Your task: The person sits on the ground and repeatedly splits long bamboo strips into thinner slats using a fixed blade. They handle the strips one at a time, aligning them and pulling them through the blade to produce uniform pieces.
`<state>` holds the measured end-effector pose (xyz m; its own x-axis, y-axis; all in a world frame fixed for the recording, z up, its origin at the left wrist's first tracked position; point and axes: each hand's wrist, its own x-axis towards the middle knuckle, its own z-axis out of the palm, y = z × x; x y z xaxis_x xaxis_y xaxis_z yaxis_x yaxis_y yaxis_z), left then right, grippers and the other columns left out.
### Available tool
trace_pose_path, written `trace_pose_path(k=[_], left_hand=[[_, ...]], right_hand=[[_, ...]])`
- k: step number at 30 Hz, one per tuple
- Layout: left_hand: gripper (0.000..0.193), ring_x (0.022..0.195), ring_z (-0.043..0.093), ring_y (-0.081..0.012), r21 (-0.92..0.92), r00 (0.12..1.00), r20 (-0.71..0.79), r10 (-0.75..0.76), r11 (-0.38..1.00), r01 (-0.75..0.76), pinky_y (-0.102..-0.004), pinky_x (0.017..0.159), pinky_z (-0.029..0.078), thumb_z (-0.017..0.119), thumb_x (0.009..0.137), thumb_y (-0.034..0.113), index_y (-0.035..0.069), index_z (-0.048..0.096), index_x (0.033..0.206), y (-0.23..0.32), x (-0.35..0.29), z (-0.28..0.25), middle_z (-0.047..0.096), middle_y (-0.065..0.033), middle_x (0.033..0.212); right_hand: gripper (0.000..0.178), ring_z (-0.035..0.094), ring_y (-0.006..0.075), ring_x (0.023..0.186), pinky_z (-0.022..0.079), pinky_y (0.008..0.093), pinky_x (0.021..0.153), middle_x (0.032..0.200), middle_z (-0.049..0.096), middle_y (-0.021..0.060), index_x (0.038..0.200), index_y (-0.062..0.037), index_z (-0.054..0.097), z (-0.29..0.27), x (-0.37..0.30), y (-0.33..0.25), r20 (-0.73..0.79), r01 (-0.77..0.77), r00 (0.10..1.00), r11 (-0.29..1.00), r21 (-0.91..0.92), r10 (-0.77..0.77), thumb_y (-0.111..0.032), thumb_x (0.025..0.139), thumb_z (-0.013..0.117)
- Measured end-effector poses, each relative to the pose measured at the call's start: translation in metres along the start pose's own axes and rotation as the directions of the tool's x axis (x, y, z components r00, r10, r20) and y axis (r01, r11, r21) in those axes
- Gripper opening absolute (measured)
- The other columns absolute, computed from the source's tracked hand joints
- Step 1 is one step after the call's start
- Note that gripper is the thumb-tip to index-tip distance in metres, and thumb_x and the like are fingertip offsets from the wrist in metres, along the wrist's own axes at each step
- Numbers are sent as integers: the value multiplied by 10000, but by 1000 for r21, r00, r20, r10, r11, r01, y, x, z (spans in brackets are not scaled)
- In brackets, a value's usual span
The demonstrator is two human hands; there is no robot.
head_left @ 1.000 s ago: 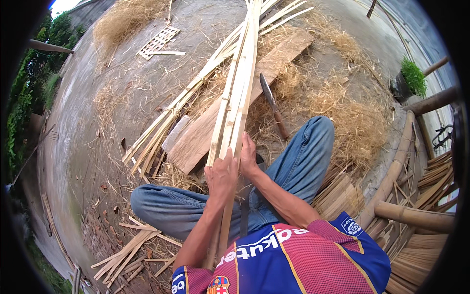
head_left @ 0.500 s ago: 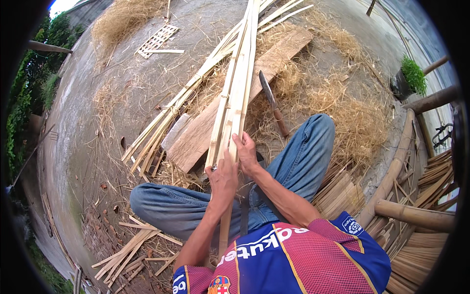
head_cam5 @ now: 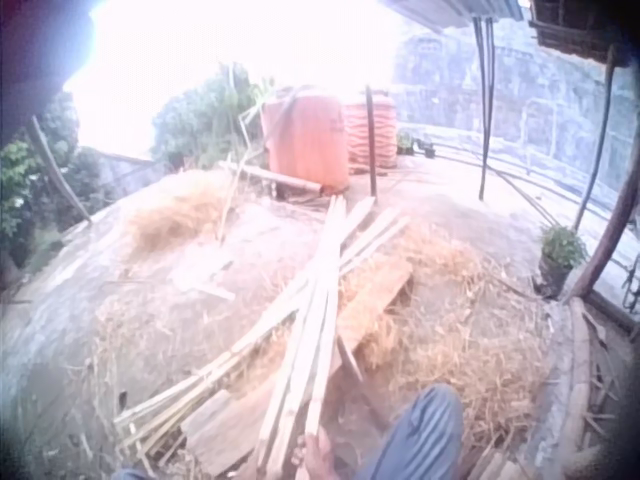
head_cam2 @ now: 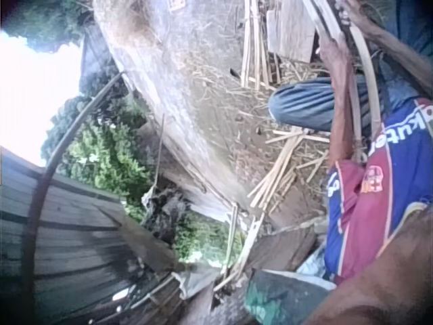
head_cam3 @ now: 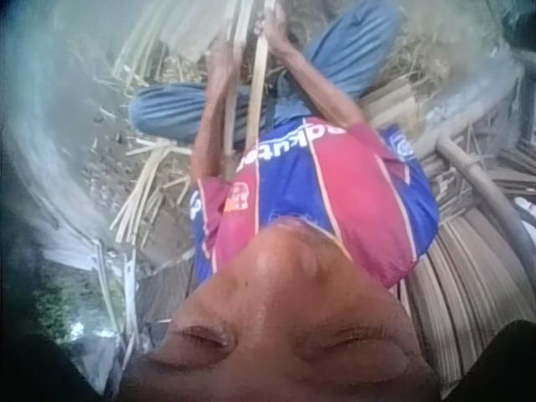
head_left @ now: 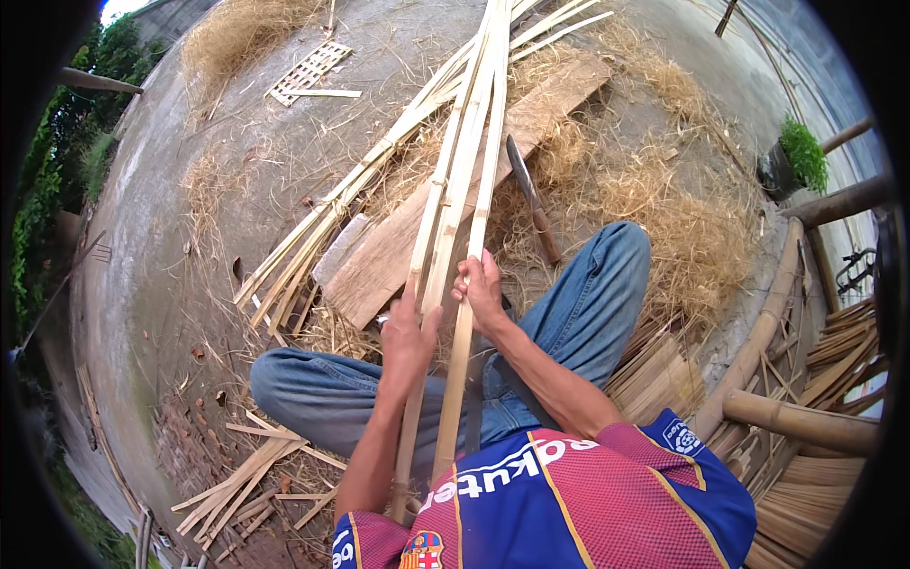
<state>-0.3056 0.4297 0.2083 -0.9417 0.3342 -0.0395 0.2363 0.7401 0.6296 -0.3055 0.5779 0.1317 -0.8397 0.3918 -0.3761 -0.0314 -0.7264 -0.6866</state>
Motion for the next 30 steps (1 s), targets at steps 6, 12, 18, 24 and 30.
trace_pose_path(k=[6, 12, 18, 24, 30], left_hand=[[291, 512, 412, -32, -719, 970, 178, -164, 652, 242, -198, 465, 314, 514, 1044, 282, 63, 558, 856, 24, -1, -26, 491, 33, 624], [295, 523, 451, -41, -829, 995, 55, -86, 551, 94, -192, 477, 347, 519, 1044, 298, 49, 585, 902, 68, 22, -54, 517, 20, 639], [296, 497, 463, -46, -890, 998, -54, 27, 452, -60, -191, 448, 366, 529, 1038, 298, 29, 601, 939, 109, -7, -87, 545, 9, 661], [278, 487, 459, -25, -833, 961, 271, -43, 490, 257, -168, 434, 394, 556, 1023, 311, 46, 592, 948, 63, 26, -40, 543, 14, 690], [275, 494, 460, -30, -691, 939, 306, -154, 642, 331, -179, 457, 382, 530, 1033, 291, 46, 610, 936, 60, 4, -22, 534, 27, 663]], right_hand=[[111, 379, 59, 486, 360, 212, 406, 827, 447, 9, 1034, -107, 398, 27, -12, -20, 24, 35, 999, 998, -61, -34, -216, 1050, 388], [98, 376, 52, 513, 342, 198, 415, 826, 447, 2, 1020, -130, 385, 19, 9, 0, -11, -55, 998, 998, 12, 55, -224, 1047, 396], [104, 377, 50, 525, 338, 194, 418, 836, 444, -3, 1052, -139, 388, 8, 7, -2, -4, -59, 998, 997, 45, 59, -241, 1050, 406], [127, 375, 51, 516, 336, 192, 413, 838, 451, 1, 1119, -141, 407, 15, 7, -4, 12, -72, 997, 994, 82, 71, -245, 1046, 420], [120, 369, 53, 502, 326, 196, 405, 846, 460, 10, 1109, -137, 416, 13, 2, -15, -63, -101, 993, 994, 31, 103, -236, 1041, 421]])
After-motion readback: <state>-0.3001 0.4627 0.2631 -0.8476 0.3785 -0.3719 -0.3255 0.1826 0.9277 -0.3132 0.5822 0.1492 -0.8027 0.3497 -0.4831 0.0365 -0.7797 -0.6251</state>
